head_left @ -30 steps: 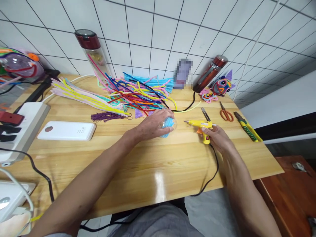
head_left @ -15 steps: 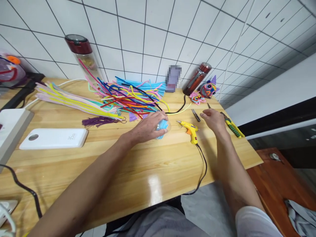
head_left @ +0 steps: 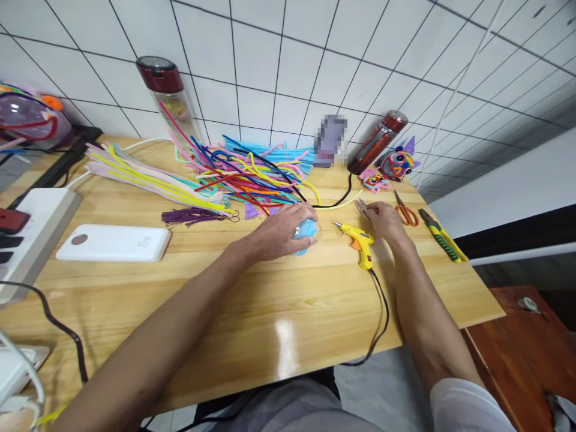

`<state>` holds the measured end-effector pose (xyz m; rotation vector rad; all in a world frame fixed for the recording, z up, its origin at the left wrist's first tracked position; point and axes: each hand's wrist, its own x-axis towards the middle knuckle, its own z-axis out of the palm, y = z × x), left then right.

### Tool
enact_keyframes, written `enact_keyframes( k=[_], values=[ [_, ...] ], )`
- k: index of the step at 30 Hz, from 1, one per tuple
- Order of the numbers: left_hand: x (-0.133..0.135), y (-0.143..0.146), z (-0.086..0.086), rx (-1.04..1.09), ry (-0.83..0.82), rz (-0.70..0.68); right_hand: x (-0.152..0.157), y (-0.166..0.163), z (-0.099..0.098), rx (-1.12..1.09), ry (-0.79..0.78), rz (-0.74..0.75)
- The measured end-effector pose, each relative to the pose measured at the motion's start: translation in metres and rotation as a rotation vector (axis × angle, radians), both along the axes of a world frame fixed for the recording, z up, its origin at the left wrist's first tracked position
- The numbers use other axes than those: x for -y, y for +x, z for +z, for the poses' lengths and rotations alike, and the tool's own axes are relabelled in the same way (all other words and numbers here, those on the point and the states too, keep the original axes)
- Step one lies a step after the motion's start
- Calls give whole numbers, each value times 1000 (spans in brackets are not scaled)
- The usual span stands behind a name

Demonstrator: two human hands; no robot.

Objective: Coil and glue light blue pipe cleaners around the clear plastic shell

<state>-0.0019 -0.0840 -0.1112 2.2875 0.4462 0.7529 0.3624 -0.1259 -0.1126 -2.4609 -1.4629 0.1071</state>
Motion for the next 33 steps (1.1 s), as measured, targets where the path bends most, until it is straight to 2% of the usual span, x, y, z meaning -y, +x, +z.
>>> enact_keyframes(
  k=[5, 7, 12, 16, 18, 22, 25, 27, 29, 31, 33],
  values=[
    [-1, -2, 0, 17, -13, -4, 17, -23, 15, -119, 197, 293],
    [-2, -2, -1, 24, -16, -4, 19, -35, 17, -88, 227, 331],
    [-3, -3, -2, 33, -18, -13, 5, -59, 12, -9, 6, 258],
    [-3, -5, -2, 28, -17, -22, -12, -63, 15, 63, -183, 160],
    [-4, -5, -2, 23, -24, -21, -13, -57, 21, 56, -161, 105],
    [-4, -5, -2, 47, -22, -26, 0, -30, 42, -70, 19, 52],
    [-4, -4, -1, 67, -22, -28, 13, -11, 57, -219, -55, 101],
    [-4, -4, -1, 62, -29, -22, 20, -9, 63, -200, -53, 155],
    [-4, -4, -1, 63, -30, -20, 27, -19, 65, -138, 78, 256],
    [-4, -3, -2, 75, -23, -25, 35, -40, 63, -170, 221, 419],
    [-4, -3, -1, 79, -22, -27, 45, -67, 60, -268, 279, 616]
  ],
)
